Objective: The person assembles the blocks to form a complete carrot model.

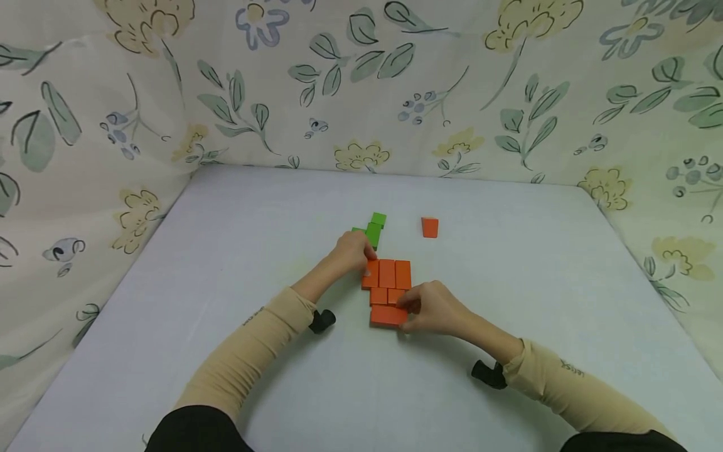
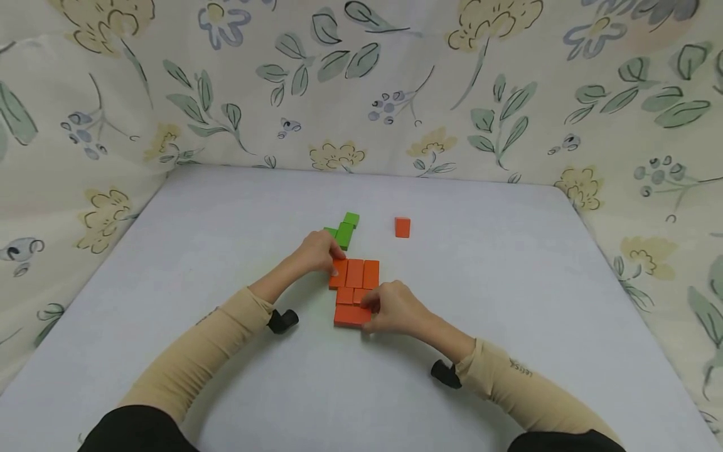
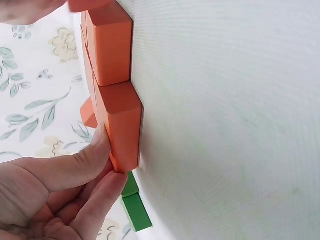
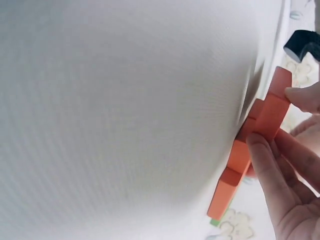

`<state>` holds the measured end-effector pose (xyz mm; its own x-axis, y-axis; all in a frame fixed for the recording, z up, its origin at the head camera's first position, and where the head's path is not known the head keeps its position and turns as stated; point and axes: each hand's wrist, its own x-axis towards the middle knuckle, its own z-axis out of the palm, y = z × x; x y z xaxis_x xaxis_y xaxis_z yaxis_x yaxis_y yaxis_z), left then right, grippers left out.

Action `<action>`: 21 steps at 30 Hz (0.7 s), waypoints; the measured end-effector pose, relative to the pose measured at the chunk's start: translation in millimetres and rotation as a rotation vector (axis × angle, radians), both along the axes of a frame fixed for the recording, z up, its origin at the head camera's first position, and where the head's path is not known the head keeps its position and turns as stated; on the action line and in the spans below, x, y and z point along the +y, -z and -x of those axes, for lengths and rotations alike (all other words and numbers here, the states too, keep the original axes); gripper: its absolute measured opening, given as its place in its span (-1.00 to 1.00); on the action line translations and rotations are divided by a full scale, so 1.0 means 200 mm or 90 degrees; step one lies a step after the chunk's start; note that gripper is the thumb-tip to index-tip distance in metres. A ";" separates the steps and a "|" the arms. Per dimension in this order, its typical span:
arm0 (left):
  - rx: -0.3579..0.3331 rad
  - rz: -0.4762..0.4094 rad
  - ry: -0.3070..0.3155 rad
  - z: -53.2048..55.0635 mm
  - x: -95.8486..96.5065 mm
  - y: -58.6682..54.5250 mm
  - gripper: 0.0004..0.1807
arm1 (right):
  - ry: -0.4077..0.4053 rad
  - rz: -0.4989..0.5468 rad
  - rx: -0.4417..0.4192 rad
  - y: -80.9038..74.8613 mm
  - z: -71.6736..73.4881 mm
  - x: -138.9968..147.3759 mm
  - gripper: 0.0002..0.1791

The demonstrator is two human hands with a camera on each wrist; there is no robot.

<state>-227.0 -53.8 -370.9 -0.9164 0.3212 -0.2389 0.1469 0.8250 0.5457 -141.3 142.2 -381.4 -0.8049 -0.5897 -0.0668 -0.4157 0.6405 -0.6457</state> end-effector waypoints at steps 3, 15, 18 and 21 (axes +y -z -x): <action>-0.002 -0.004 -0.002 0.00 0.00 0.00 -0.58 | -0.008 -0.014 0.023 0.01 -0.01 -0.01 -0.72; -0.017 -0.002 -0.013 0.01 0.00 0.00 -0.60 | -0.028 -0.060 0.089 0.01 -0.03 -0.04 -0.74; -0.012 -0.004 -0.005 0.01 0.00 0.01 -0.59 | -0.046 -0.060 0.107 0.00 -0.04 -0.04 -0.78; -0.006 -0.004 0.003 0.01 -0.01 0.01 -0.57 | -0.066 -0.059 0.128 -0.01 -0.04 -0.04 -0.82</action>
